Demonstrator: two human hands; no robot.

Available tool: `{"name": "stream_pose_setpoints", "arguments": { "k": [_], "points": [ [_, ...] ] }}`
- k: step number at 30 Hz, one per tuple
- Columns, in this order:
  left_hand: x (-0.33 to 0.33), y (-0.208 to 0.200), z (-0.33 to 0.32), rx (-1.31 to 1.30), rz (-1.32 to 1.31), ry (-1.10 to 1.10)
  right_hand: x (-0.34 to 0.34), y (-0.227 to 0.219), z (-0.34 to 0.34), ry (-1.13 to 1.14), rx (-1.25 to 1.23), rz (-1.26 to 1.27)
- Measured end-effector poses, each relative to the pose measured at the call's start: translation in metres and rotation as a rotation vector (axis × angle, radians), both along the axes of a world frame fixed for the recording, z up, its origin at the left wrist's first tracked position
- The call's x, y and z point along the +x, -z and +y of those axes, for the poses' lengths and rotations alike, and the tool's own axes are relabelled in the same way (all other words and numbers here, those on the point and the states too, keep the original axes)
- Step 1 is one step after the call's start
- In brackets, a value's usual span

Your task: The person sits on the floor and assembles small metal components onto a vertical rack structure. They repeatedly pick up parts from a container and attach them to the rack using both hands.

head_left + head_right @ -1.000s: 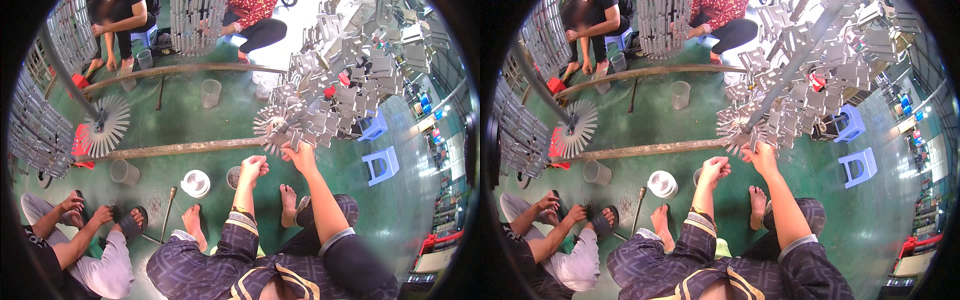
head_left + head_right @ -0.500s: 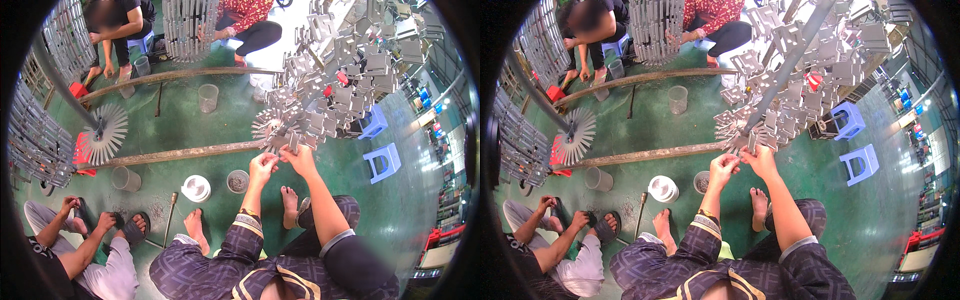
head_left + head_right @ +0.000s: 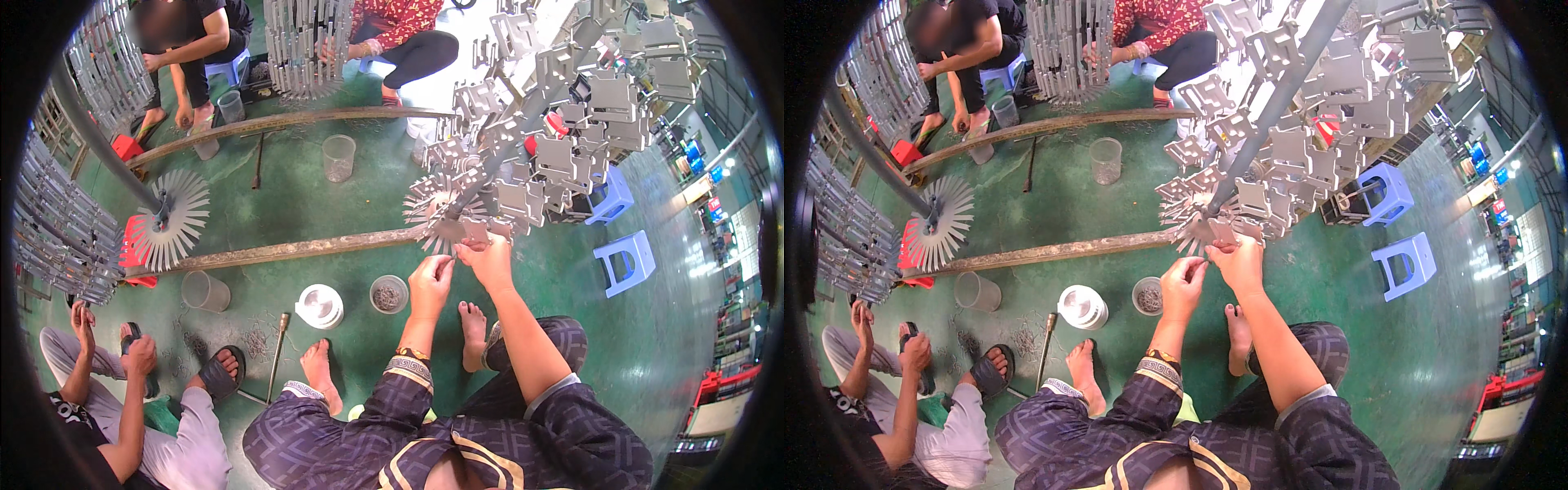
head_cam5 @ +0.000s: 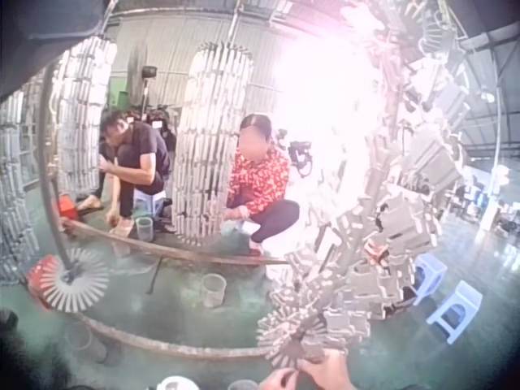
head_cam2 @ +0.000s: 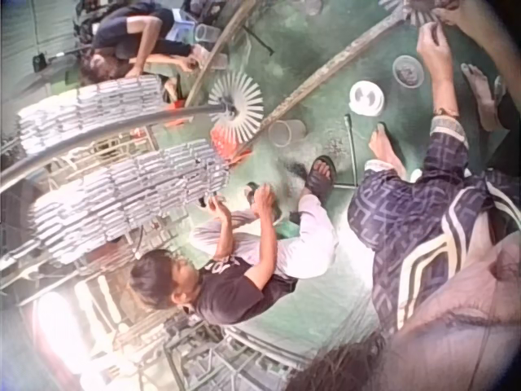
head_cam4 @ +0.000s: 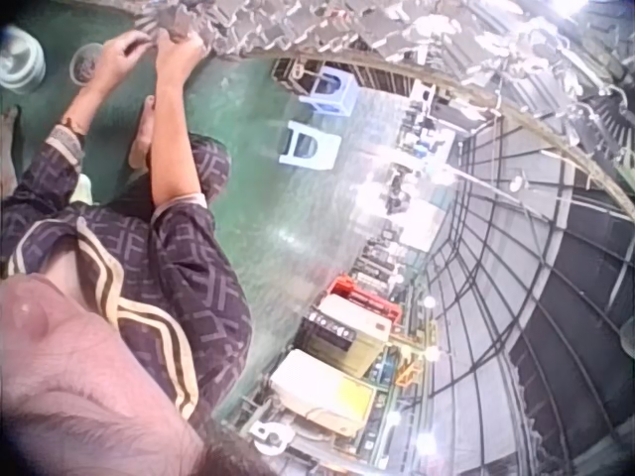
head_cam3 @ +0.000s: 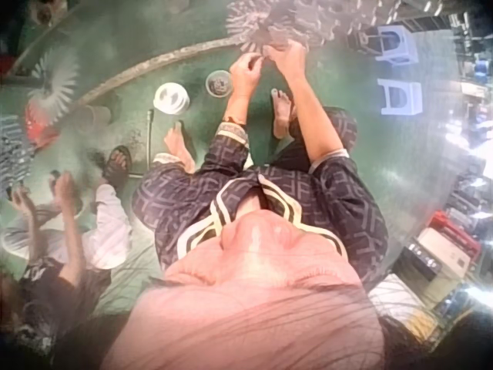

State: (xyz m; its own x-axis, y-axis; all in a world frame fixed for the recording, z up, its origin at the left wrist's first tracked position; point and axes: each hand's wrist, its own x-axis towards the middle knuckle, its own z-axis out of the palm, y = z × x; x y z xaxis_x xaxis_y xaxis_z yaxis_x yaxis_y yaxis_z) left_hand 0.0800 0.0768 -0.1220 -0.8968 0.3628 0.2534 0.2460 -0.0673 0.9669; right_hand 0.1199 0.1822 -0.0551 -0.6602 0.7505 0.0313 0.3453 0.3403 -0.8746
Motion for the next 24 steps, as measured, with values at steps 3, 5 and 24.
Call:
{"name": "stream_pose_setpoints", "arguments": {
  "k": [3, 5, 24],
  "points": [
    [-0.012, 0.021, -0.010, 0.065, -0.399, 0.126, -0.002, -0.003, 0.002, -0.023, 0.007, -0.009],
    [-0.022, 0.031, -0.015, 0.102, -0.677, 0.210, -0.002, -0.003, 0.004, -0.019, 0.003, -0.003],
    [-0.060, 0.032, 0.033, 0.030, -1.025, 0.710, -0.003, 0.004, 0.029, 0.047, -0.075, -0.046]
  ]
}}
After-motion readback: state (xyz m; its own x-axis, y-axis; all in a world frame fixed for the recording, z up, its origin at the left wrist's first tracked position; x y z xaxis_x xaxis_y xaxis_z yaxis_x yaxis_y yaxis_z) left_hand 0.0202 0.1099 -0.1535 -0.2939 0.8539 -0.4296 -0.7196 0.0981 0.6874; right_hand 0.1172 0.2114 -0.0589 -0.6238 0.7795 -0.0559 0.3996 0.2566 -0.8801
